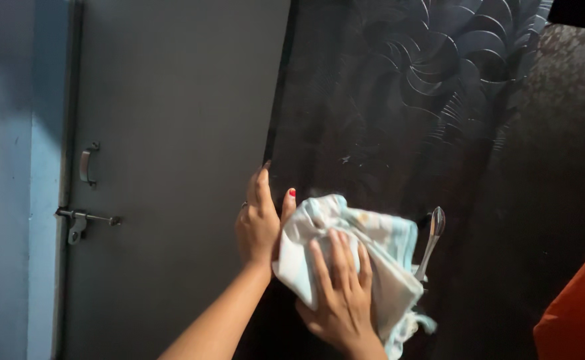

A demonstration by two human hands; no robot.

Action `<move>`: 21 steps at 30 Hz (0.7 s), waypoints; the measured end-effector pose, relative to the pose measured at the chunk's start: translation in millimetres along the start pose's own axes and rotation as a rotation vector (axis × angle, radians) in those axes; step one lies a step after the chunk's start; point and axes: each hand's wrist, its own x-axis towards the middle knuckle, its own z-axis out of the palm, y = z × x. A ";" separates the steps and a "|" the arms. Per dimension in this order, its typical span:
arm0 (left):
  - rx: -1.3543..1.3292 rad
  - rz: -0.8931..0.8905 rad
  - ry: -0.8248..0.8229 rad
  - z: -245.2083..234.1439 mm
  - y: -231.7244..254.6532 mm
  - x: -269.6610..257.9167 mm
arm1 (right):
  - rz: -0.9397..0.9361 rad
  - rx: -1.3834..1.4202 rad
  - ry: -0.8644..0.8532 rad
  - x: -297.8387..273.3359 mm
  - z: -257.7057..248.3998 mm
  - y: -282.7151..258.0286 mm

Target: The person wipes the surface of a dark wardrobe with a white cloth, moving across different sections and around the handle.

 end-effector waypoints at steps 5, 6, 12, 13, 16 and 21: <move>0.010 0.020 -0.002 1.5 -1.6 -1.8 | 0.290 -0.147 0.124 -21.3 12.9 -18.5; 0.009 0.035 0.006 0.9 -1.7 -2.5 | 0.353 -0.176 0.136 -17.7 15.1 -19.0; 0.018 -0.001 -0.033 -0.5 -0.4 -0.6 | 0.813 -0.180 0.160 38.1 24.4 6.5; 0.022 -0.001 -0.032 -0.3 0.0 -1.2 | 0.852 -0.179 0.148 42.2 24.5 8.6; 0.016 0.027 -0.002 0.1 -0.2 -2.0 | 0.873 -0.186 0.159 36.2 23.6 5.1; 0.018 0.012 -0.023 -0.9 0.4 -1.2 | 0.878 -0.114 0.227 18.4 27.4 -8.6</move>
